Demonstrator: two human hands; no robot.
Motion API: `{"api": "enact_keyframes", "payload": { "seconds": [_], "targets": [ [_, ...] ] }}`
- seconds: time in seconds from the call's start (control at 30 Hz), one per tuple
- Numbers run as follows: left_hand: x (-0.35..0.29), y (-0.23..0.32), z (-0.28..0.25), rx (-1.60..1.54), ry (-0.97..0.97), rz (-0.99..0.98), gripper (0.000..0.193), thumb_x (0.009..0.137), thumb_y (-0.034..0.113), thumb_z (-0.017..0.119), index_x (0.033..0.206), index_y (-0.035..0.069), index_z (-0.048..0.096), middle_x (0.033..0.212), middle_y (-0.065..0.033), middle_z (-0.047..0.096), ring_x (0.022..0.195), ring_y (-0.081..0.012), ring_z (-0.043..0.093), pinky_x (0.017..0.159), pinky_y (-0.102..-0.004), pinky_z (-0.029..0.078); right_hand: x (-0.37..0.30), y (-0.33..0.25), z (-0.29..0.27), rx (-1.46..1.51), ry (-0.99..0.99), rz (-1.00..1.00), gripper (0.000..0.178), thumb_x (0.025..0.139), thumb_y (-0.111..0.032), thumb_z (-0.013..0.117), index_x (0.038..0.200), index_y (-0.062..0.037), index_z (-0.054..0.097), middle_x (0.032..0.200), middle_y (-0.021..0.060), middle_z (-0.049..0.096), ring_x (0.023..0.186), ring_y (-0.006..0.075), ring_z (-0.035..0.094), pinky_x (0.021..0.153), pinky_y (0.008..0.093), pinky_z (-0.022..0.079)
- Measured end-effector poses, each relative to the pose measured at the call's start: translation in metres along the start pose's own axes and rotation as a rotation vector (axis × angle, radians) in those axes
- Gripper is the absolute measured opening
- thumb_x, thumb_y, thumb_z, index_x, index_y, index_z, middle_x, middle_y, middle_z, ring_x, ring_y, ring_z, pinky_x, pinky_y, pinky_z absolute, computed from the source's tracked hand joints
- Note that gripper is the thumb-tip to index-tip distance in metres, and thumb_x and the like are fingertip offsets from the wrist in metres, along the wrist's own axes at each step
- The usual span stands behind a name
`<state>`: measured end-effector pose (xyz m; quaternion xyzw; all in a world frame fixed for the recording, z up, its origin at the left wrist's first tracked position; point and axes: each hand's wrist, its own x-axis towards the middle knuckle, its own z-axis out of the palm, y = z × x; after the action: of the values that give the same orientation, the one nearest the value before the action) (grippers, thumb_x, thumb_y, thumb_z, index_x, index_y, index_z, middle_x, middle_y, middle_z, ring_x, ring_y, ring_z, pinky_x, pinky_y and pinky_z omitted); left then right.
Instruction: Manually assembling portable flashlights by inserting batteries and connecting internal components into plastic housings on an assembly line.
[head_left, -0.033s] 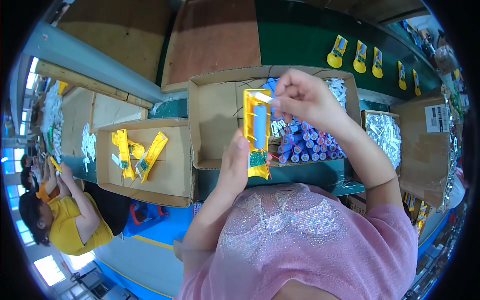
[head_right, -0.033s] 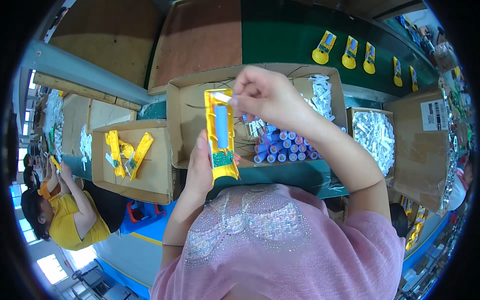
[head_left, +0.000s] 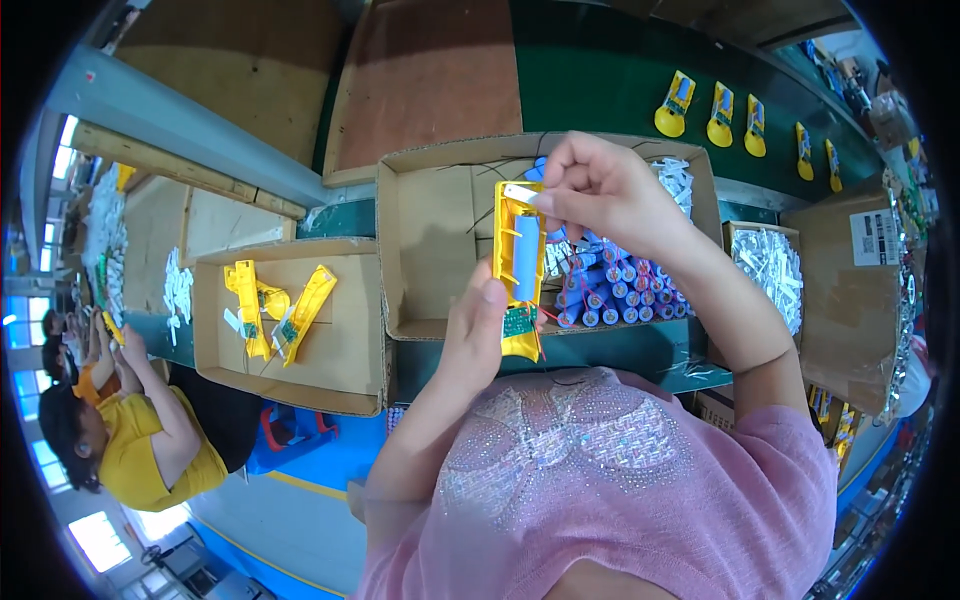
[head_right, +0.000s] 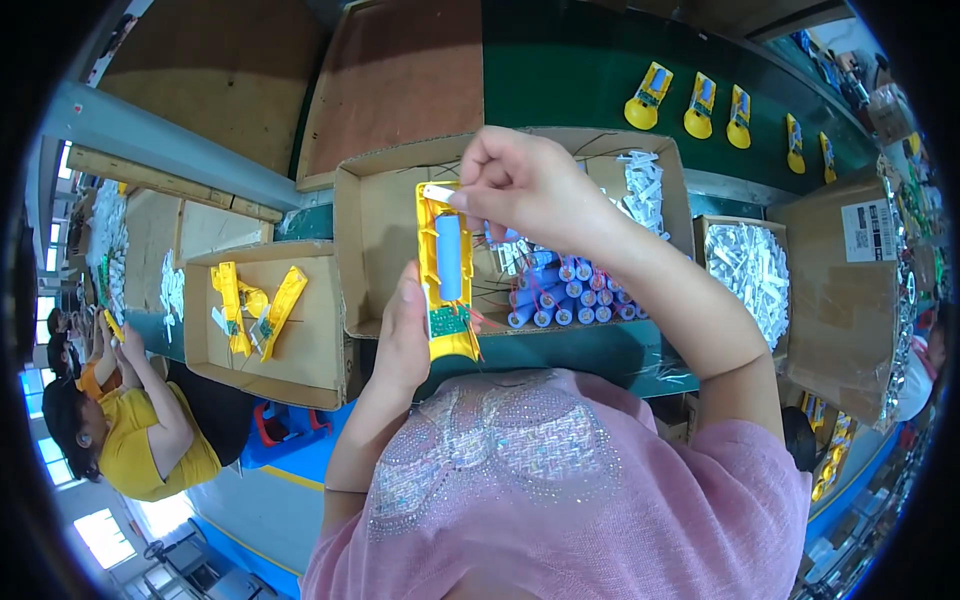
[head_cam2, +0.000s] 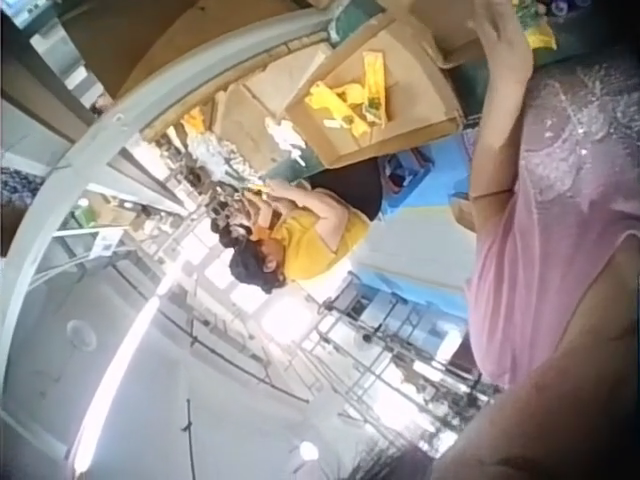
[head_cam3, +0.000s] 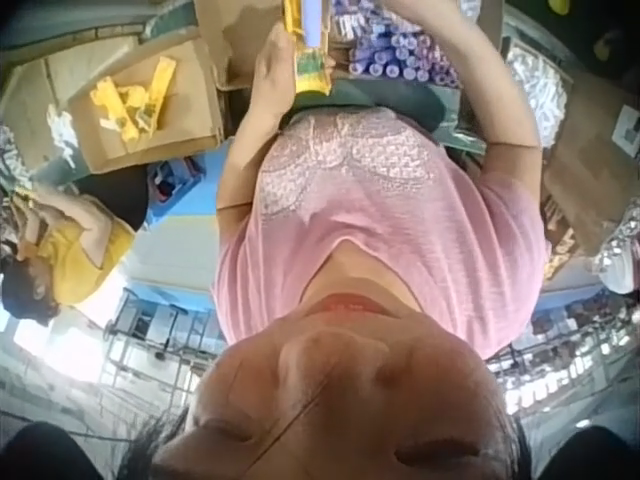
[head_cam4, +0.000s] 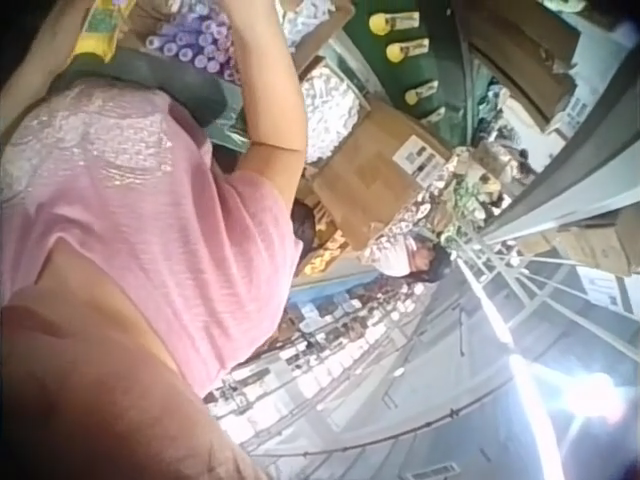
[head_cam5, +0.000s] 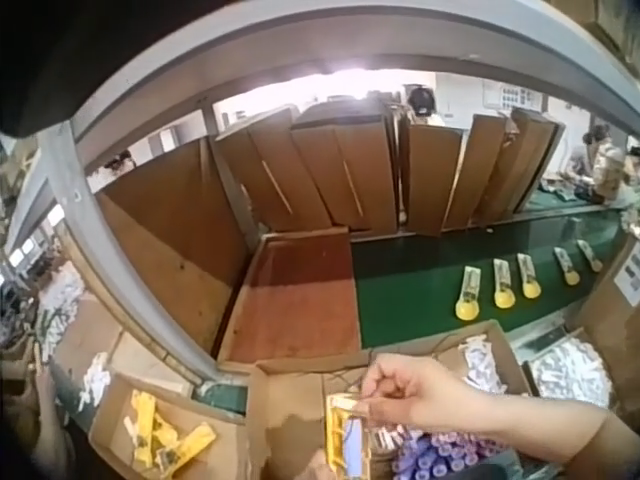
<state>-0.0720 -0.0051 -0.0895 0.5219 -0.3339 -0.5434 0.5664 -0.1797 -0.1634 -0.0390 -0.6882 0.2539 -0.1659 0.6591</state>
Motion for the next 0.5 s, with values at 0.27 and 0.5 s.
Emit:
{"api": "enact_keyframes", "payload": {
  "seconds": [0.27,0.5],
  "targets": [
    [0.010,0.041,-0.007,-0.182,-0.145,-0.002,0.038,0.088,0.031,0.037,0.115,0.004,0.034,0.083,-0.0060,0.051,0.073,-0.0104,0.050,0.066,-0.0244,0.043,0.035,-0.052,-0.015,-0.802,-0.165,-0.494,0.016,0.074,-0.001,0.054,0.090,0.0013,0.057,0.076,0.0104,0.056,0.068,0.0167,0.055,0.057,0.0233,0.042],
    [0.003,0.076,-0.149,0.609,0.910,0.463,0.025,0.081,0.000,0.041,0.105,0.003,0.048,0.098,-0.0130,0.055,0.096,-0.0220,0.052,0.082,-0.0287,0.040,0.147,-0.066,-0.139,-1.225,0.177,-0.518,0.019,0.080,-0.007,0.046,0.095,0.0004,0.055,0.086,0.0160,0.057,0.081,0.0264,0.056,0.072,0.0298,0.042]
  ]
}}
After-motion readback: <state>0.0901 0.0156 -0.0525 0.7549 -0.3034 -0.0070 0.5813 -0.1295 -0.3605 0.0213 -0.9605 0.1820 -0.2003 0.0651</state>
